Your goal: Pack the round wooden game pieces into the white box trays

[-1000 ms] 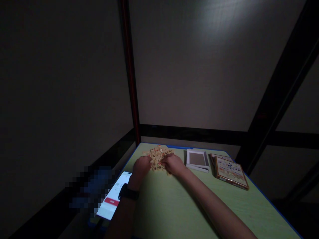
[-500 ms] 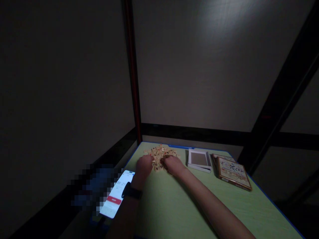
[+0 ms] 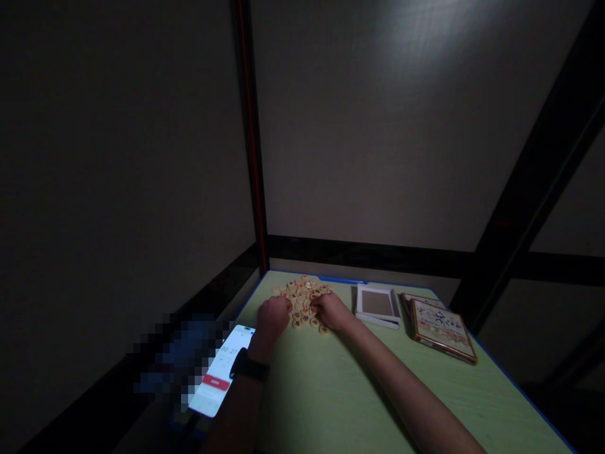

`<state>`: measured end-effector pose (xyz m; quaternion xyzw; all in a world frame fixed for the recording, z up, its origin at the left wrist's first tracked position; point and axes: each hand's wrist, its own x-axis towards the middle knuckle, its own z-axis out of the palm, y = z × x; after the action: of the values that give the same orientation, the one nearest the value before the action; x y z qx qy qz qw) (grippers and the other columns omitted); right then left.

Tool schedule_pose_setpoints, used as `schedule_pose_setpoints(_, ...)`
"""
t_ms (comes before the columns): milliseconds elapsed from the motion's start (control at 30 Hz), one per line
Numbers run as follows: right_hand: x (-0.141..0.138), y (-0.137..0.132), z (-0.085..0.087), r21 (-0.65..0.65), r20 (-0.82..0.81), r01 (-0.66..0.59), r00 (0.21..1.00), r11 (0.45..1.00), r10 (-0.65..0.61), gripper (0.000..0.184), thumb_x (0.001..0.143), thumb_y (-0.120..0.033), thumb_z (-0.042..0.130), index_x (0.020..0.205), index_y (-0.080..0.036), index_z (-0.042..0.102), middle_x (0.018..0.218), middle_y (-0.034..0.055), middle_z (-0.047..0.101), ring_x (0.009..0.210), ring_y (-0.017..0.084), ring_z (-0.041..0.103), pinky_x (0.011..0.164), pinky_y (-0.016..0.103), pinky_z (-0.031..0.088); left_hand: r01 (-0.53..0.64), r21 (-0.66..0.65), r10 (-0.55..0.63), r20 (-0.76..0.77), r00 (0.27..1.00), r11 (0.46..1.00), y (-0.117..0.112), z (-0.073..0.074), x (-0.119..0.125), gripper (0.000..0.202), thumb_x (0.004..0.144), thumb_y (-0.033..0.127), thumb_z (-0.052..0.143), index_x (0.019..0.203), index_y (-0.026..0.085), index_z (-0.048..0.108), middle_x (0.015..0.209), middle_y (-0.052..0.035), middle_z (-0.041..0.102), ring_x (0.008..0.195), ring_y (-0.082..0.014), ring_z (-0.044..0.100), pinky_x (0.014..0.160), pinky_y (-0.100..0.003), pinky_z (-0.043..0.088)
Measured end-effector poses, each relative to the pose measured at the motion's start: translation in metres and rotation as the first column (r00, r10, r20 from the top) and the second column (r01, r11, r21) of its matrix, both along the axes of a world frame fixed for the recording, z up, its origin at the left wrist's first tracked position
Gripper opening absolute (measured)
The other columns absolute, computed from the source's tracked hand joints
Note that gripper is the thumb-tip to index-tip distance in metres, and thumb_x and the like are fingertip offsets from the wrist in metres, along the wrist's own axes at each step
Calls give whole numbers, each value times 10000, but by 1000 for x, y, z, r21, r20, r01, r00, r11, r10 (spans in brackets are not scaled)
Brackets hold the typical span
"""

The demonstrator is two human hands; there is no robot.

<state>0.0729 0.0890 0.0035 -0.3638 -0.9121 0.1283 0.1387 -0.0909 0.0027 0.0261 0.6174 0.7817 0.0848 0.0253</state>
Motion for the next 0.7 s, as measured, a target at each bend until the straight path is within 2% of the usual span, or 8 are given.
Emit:
schedule_pose_setpoints(100, 0, -1, 0, 9, -6, -16, 1000, 1000, 16, 234, 782, -35, 537, 599, -168, 593, 650, 23, 623, 685, 139, 536, 667, 221, 331, 77, 25, -78, 15, 997, 997, 2, -3, -1, 304, 924, 208, 508, 1100, 228, 756, 1145, -98, 739, 1087, -241, 666, 946, -335, 491)
schedule_pose_setpoints(200, 4, 0, 5, 14, -9, -21, 1000, 1000, 21, 230, 754, -22, 534, 589, -172, 591, 625, 2, 601, 657, 128, 511, 650, 214, 321, 100, 17, -100, 0, 995, 995, 2, -3, -2, 306, 921, 186, 494, 1058, 220, 765, 1143, -104, 737, 1054, -240, 674, 922, -337, 492)
schedule_pose_setpoints(300, 13, 7, 13, 29, -14, 20, 1000, 999, -19, 223, 764, -27, 512, 624, -169, 614, 603, -12, 583, 613, 119, 481, 611, 218, 299, 89, 28, -89, -2, 996, 996, 2, -3, -2, 293, 918, 200, 492, 983, 212, 777, 1097, -108, 743, 1020, -249, 680, 890, -348, 502)
schedule_pose_setpoints(367, 21, 14, 18, 48, -14, 62, 998, 997, -61, 218, 767, -30, 504, 654, -162, 634, 600, -10, 584, 598, 119, 473, 593, 228, 279, 114, 74, -116, 24, 993, 991, 4, -6, -3, 246, 893, 244, 557, 1007, 211, 773, 1108, -107, 736, 1054, -259, 667, 922, -359, 499)
schedule_pose_setpoints(433, 29, 19, 21, 68, -3, 91, 996, 994, -91, 213, 757, -27, 512, 660, -157, 648, 609, -2, 596, 606, 123, 479, 589, 239, 266, 201, 142, -212, 66, 975, 969, 6, -13, -4, 262, 837, 281, 654, 1064, 205, 761, 1132, -103, 727, 1116, -263, 638, 997, -366, 470)
schedule_pose_setpoints(533, 35, 19, 21, 88, 24, 99, 995, 991, -102, 223, 751, -26, 527, 640, -163, 665, 643, 17, 627, 638, 134, 508, 600, 247, 270, 355, 227, -386, 109, 916, 907, 12, -25, -5, 302, 793, 304, 720, 1070, 189, 756, 1115, -92, 727, 1136, -253, 617, 1050, -355, 437)
schedule_pose_setpoints(600, 35, 16, 19, 100, 37, 96, 994, 990, -101, 221, 767, -44, 539, 674, -173, 693, 715, 36, 662, 685, 146, 546, 622, 246, 295, 391, 269, -429, 97, 898, 880, 15, -31, -4, 284, 834, 307, 679, 1080, 183, 750, 1107, -92, 724, 1112, -246, 620, 1038, -360, 444)
schedule_pose_setpoints(700, 28, 8, 14, 123, 38, 103, 993, 987, -108, 219, 842, -123, 541, 882, -190, 745, 928, 77, 693, 787, 170, 601, 676, 244, 347, 392, 337, -425, 29, 905, 856, 18, -36, 2, 308, 920, 278, 559, 1170, 181, 711, 1148, -96, 711, 1116, -243, 611, 1044, -389, 437)
